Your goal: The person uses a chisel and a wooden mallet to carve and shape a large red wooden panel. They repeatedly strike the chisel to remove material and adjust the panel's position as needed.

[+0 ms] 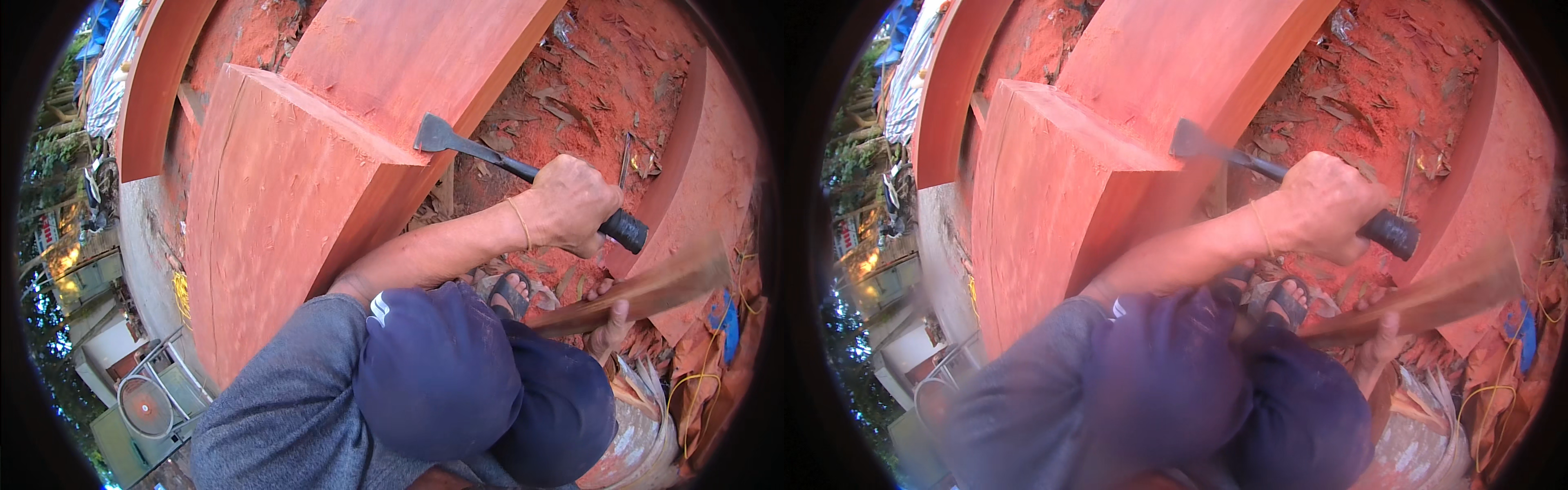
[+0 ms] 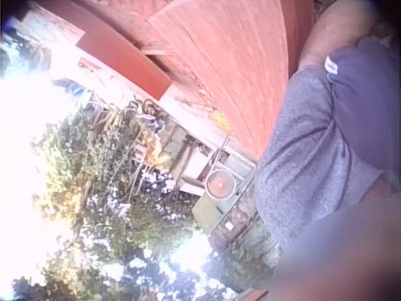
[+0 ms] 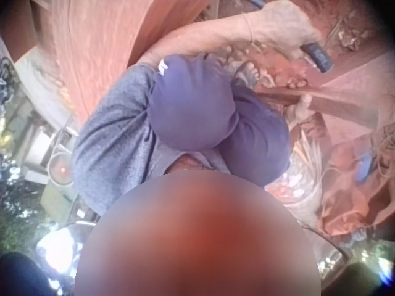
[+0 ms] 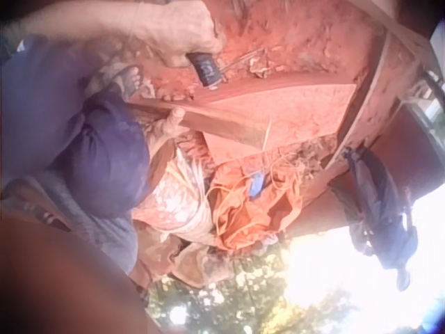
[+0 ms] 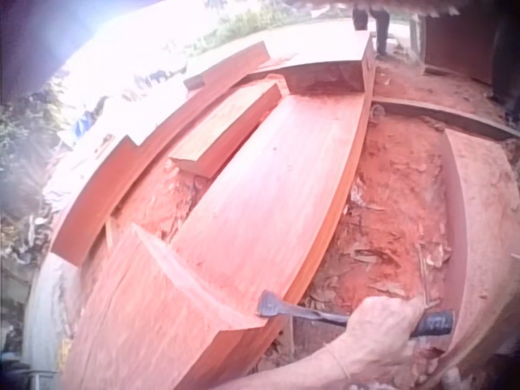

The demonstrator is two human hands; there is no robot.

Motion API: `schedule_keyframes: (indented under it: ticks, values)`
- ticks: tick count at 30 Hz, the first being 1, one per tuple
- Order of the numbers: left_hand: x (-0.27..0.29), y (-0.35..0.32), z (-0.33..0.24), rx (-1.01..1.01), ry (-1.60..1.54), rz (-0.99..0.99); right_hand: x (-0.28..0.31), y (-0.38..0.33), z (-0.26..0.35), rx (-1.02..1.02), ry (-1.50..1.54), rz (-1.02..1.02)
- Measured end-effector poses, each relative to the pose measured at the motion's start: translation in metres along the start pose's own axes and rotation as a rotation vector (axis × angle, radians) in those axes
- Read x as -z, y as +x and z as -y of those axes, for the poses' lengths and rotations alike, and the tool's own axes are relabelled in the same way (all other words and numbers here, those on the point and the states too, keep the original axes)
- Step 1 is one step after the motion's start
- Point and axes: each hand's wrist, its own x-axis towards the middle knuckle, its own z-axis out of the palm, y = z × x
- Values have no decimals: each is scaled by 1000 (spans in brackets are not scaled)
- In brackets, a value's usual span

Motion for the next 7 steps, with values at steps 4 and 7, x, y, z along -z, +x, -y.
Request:
schedule_keyframes:
  ticks: [4, 7]
  values:
    - [9, 2, 1, 18, 13, 13, 9, 4, 8, -59, -171, 99]
    - [11, 4, 3, 1, -8, -30, 21, 8, 0, 16, 89, 128]
